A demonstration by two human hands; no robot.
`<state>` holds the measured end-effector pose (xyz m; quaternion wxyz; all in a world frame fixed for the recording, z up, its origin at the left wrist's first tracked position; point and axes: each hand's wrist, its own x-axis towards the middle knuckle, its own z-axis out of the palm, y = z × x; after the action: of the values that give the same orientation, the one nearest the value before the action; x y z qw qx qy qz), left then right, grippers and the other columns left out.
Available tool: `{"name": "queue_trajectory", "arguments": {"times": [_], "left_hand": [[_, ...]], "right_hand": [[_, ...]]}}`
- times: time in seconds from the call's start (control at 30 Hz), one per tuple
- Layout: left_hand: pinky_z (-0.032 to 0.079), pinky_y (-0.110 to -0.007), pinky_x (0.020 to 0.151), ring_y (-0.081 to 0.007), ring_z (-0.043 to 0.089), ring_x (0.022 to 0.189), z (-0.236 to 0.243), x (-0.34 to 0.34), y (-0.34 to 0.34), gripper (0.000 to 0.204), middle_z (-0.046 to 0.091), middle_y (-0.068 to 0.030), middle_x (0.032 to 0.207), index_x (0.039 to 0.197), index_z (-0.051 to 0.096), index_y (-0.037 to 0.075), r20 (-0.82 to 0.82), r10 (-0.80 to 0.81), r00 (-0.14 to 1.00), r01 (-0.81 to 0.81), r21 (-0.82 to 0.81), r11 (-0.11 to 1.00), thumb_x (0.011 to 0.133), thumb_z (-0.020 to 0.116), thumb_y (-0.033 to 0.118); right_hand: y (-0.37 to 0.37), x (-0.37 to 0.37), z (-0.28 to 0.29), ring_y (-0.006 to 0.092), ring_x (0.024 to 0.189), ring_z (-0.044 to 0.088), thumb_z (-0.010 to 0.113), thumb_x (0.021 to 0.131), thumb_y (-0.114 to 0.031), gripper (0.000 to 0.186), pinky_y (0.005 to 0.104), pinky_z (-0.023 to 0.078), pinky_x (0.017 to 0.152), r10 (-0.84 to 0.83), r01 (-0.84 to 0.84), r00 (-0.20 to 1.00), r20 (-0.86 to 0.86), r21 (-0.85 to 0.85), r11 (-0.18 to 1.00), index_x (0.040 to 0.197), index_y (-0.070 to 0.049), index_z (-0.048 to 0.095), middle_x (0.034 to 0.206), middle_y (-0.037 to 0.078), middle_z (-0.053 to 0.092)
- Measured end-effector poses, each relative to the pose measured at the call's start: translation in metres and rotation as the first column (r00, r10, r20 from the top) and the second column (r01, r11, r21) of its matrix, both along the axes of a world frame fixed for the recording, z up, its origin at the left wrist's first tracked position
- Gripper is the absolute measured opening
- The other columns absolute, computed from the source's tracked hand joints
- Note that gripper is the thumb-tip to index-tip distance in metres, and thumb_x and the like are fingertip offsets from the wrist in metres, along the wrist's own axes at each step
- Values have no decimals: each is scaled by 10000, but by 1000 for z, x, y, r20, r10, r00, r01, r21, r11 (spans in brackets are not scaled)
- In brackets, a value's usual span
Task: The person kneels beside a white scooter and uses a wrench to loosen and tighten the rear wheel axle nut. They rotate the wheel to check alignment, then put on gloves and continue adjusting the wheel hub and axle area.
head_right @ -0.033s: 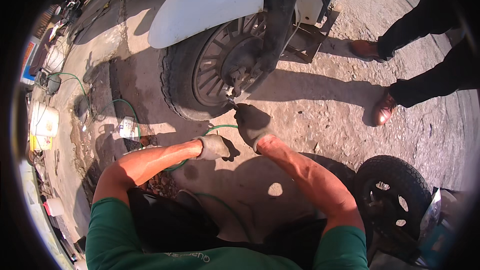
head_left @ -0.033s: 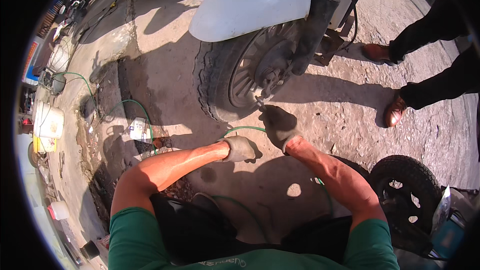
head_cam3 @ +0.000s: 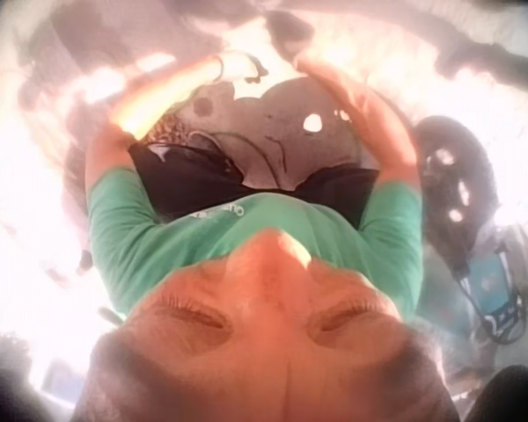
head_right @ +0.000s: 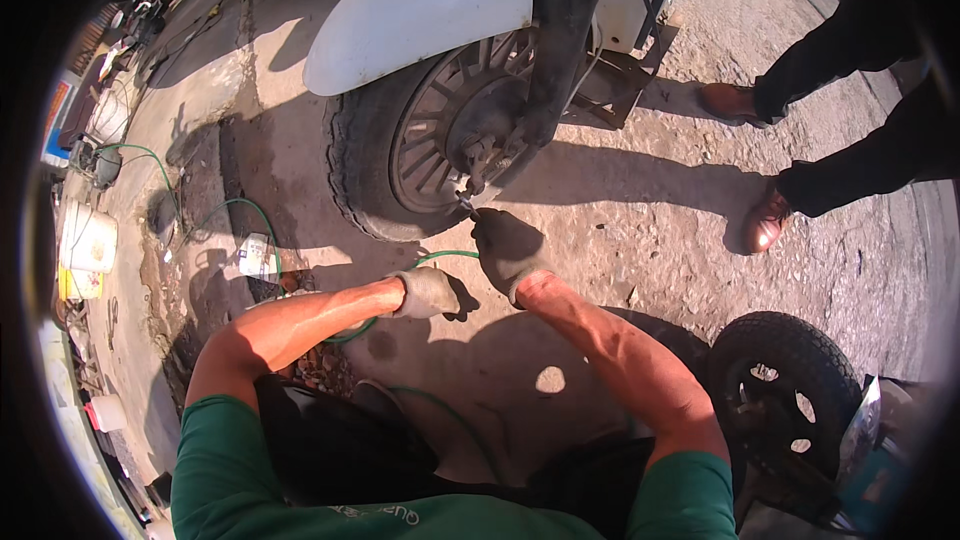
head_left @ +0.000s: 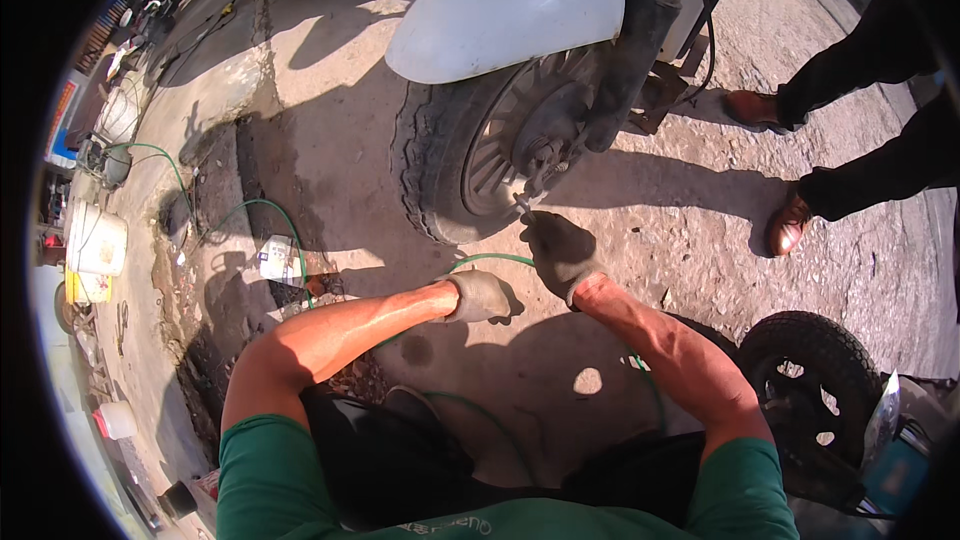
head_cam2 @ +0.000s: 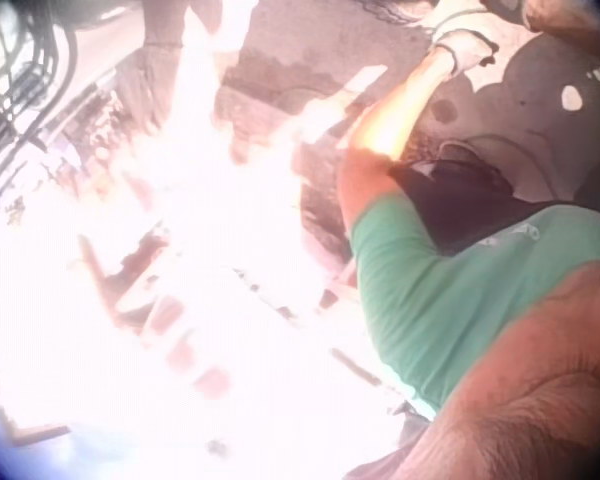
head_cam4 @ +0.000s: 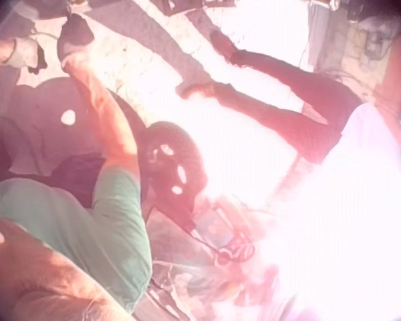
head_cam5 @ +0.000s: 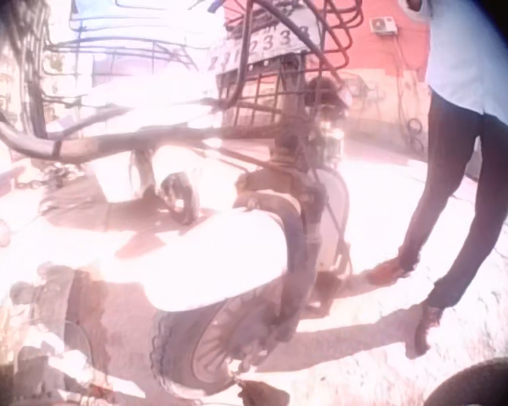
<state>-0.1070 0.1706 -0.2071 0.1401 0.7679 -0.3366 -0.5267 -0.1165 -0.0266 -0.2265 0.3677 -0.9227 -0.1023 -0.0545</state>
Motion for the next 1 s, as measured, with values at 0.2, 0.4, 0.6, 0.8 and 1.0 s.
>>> {"name": "queue_trajectory", "arguments": {"times": [0.2, 0.4, 0.6, 0.8, 1.0], "left_hand": [[544, -395, 909, -243, 717, 1047, 8, 9, -4, 364, 765, -86, 1156, 1187, 763, 130, 105, 24, 994, -25, 9, 1000, 975, 532, 314], [569, -478, 827, -329, 699, 1036, 9, 7, -2, 268, 702, -97, 1132, 1201, 662, 137, 162, -122, 979, 135, -77, 988, 950, 605, 213], [548, -471, 777, -295, 695, 979, -1, 12, 5, 254, 703, -78, 1085, 1213, 655, 140, 147, -43, 988, 50, -49, 998, 976, 590, 209], [559, -479, 776, -306, 709, 1008, -12, 9, 5, 257, 711, -102, 1126, 1196, 671, 118, 346, -279, 896, 326, -85, 942, 966, 611, 216], [560, -397, 892, -250, 726, 1063, 1, 14, 3, 382, 764, -61, 1148, 1231, 722, 119, 172, -67, 983, 69, -5, 998, 1006, 524, 355]], "right_hand": [[-12, 2, 10, 309, 864, 746, 605, 984, -135, 214, 403, 591, 772, -37, 39, 999, 18, -65, 997, 1158, -97, 725, 945, 110, 763], [-8, 3, 20, 340, 885, 735, 598, 989, -196, 220, 442, 581, 770, -60, 55, 998, -37, -120, 991, 1143, -109, 729, 948, 131, 754], [-20, 4, 32, 383, 878, 711, 546, 999, -291, 267, 501, 552, 778, -28, 8, 997, -71, -270, 963, 1156, -132, 693, 933, 141, 737], [-9, 14, 25, 366, 910, 709, 563, 976, -246, 243, 481, 548, 776, -72, 51, 991, -109, -183, 982, 1153, -151, 700, 988, 132, 735], [-15, 8, 49, 377, 924, 703, 552, 987, -242, 244, 474, 550, 780, -30, -50, 973, -229, -334, 941, 1142, -125, 699, 997, 133, 734]]}}
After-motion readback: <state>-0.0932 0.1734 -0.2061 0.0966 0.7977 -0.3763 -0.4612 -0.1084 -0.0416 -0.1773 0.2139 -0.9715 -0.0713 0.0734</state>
